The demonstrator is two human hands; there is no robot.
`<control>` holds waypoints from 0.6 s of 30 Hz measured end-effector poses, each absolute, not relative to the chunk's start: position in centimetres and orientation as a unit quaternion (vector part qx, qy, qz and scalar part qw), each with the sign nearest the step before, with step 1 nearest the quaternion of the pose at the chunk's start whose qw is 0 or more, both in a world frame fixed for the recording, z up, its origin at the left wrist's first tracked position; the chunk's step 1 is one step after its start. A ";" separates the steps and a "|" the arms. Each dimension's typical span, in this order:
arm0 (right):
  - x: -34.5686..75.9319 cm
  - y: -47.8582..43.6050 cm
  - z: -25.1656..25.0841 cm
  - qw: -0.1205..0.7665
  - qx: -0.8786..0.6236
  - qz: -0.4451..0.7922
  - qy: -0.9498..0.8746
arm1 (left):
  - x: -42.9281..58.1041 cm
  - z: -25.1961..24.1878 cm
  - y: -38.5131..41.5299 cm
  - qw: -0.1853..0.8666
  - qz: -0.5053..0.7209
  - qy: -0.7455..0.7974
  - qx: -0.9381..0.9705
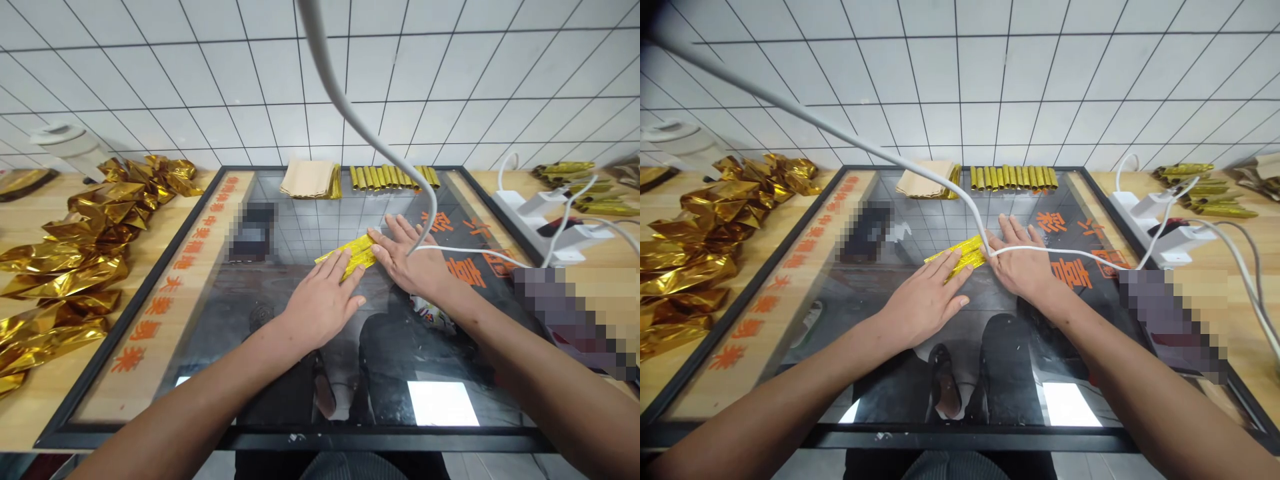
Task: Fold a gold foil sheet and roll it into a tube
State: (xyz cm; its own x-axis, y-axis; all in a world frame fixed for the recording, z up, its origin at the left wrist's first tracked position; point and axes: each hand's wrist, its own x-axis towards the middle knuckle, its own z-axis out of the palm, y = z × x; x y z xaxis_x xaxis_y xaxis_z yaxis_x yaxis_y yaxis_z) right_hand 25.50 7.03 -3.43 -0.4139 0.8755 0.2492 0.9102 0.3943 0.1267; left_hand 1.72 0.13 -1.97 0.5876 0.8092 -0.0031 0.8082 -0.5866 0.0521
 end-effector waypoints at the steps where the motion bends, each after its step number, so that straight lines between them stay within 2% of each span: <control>1: 25.6 7.1 -3.5 0.071 -0.537 -0.122 -0.832 | 1.7 -2.0 0.1 0.024 0.010 0.453 0.891; 10: 24.5 5.6 -3.0 0.098 -0.527 -0.114 -0.836 | 1.7 -2.5 0.1 0.014 0.029 0.450 0.892; 14: 23.7 4.3 -2.8 0.067 -0.476 -0.093 -0.872 | 1.6 -2.7 0.1 0.004 0.034 0.446 0.894; 18: 24.4 4.7 -3.1 0.041 -0.498 -0.104 -0.860 | 1.6 -2.6 0.1 -0.003 0.033 0.452 0.891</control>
